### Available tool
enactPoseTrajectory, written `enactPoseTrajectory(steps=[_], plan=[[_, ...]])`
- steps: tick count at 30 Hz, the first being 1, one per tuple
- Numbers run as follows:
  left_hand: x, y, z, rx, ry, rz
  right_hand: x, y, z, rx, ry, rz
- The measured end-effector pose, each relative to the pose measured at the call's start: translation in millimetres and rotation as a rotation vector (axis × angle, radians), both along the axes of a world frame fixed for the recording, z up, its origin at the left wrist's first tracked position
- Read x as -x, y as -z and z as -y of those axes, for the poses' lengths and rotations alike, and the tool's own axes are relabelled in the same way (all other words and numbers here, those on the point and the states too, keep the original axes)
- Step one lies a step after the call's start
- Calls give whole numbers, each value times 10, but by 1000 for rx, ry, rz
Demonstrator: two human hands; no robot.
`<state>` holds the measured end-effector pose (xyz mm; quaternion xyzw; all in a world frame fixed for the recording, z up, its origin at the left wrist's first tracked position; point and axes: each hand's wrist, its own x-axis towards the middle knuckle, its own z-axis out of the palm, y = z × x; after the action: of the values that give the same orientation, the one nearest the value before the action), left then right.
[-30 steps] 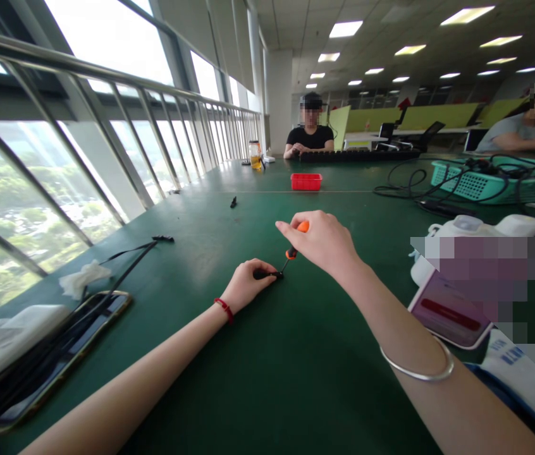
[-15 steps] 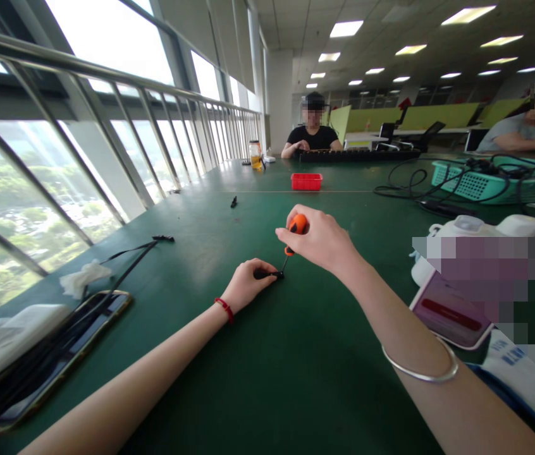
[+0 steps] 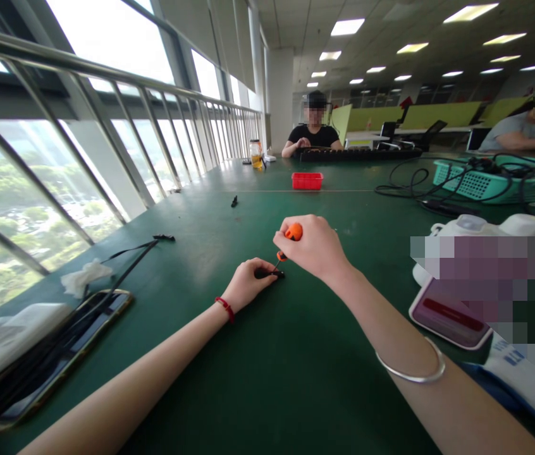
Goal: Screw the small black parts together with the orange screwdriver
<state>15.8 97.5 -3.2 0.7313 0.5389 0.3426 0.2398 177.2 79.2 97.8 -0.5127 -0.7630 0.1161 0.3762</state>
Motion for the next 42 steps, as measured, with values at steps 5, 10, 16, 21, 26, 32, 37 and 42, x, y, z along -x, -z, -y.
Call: enactPoseTrajectory(steps=[5,10,16,21,26,32,37,42], plan=[[0,6,-3,-3,0,8,-1,12,-13,9,-6,-2],[2,17,-11,1,-1,10,4,14,-16,20,-8,6],[4,21,-16,2,1,5,7,9,-10,32,-12,8],[4,13,-7,6,-3,5,10,9,-4,16,-17,22],[1,11,-5,7,-1,6,12,5,5,5,-15,32],[-2,-1,-1,0,3,3,20,14,7,-5,-16,41],[2,3,-1,4,1,16,35,6,41,-20,-19,63],[3,16,-5,-9,11,25,63,10,69,-10,28,86]])
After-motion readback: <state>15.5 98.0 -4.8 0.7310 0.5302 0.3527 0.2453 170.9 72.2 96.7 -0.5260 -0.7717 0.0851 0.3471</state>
